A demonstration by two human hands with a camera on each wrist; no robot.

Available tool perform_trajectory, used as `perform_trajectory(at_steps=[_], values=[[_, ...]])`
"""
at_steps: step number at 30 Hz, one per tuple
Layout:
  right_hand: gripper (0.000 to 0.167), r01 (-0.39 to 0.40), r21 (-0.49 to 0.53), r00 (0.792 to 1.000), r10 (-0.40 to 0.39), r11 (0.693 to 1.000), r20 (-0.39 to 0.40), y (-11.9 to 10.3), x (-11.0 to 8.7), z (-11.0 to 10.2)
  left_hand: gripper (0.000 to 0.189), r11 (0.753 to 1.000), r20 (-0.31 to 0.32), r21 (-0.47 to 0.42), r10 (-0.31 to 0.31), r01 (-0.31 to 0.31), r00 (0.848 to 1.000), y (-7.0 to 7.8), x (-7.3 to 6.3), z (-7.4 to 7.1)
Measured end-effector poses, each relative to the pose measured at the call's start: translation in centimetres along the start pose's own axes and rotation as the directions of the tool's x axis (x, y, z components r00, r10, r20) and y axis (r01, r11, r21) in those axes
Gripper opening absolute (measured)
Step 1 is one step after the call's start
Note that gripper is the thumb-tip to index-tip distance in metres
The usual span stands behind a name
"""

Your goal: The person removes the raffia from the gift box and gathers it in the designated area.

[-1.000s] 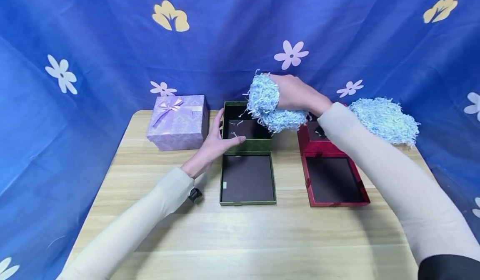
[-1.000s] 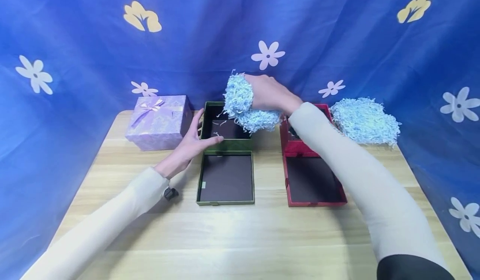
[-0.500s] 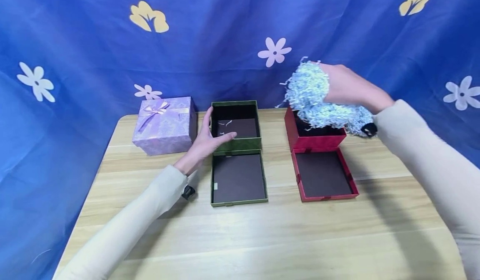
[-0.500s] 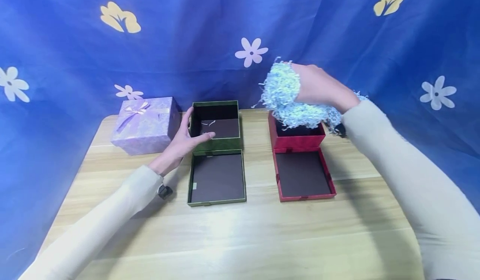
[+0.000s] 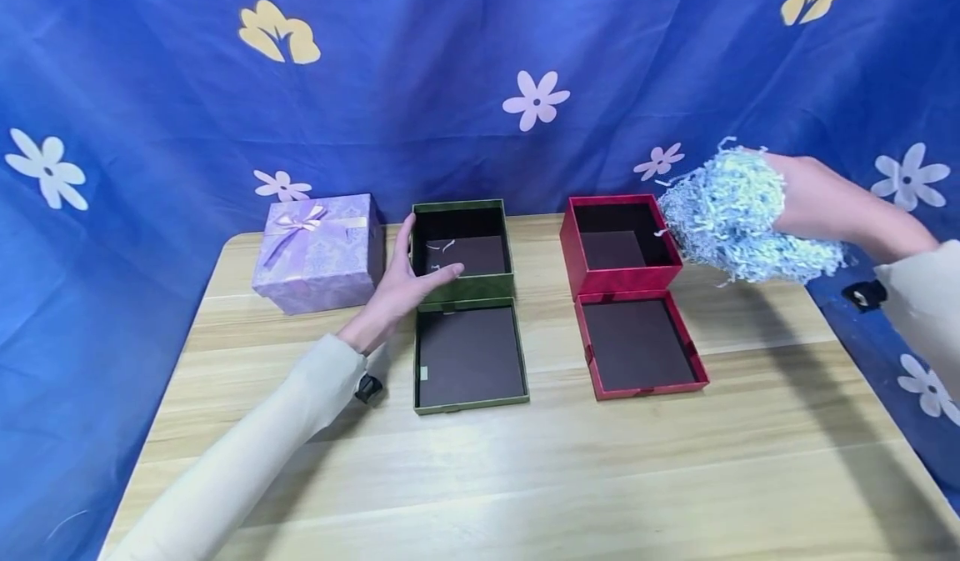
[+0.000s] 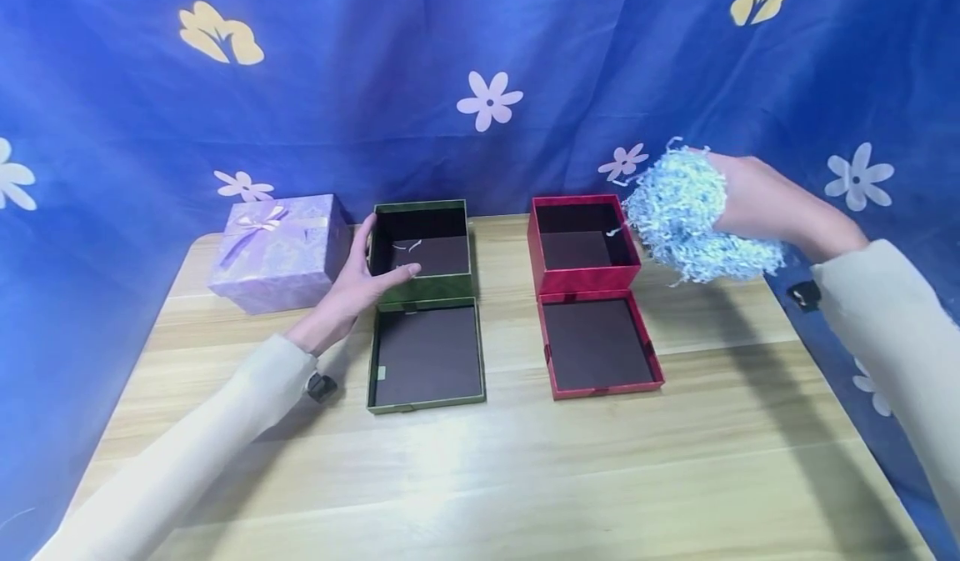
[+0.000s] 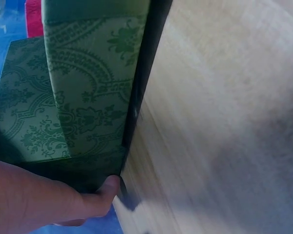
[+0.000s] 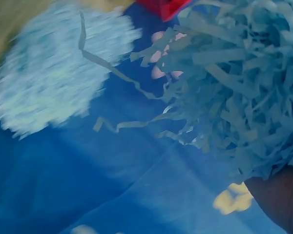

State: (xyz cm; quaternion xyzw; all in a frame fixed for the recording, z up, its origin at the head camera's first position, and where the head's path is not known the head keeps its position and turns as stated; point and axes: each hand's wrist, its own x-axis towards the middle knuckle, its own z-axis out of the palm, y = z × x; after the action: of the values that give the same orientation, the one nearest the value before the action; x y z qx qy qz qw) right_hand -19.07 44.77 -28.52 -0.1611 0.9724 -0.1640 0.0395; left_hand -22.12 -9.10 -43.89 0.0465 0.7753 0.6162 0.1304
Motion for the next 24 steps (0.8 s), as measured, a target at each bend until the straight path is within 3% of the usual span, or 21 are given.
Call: perform_trajectory(at_steps=[4, 12, 19, 24], values=[[0.081, 0.008, -0.022, 1.0, -0.008, 1.0, -0.019, 3.0, -1.6, 1.2, 0.122, 1.0, -0.007, 0.015, 0.01, -0.01, 1.0, -0.6, 0.4, -0.2], [0.073, -0.059, 0.005, 0.997, 0.058, 0.998, 0.048, 7.3, -3.8, 4.6, 0.121, 1.0, 0.001, 0.003, -0.009, 0.009, 1.0, -0.7, 0.7, -0.4], [0.07, 0.035, -0.048, 0.997, -0.032, 0.998, 0.066, 10.4, -3.8, 8.3, 0.121, 1.0, 0.007, 0.009, -0.01, 0.01, 1.0, -0.4, 0.3, -0.4], [0.073, 0.051, -0.053, 0.989, -0.043, 0.997, 0.139, 12.1, -3.1, 10.3, 0.12, 1.0, 0.005, 0.0, -0.007, 0.007, 1.0, -0.3, 0.3, -0.4]])
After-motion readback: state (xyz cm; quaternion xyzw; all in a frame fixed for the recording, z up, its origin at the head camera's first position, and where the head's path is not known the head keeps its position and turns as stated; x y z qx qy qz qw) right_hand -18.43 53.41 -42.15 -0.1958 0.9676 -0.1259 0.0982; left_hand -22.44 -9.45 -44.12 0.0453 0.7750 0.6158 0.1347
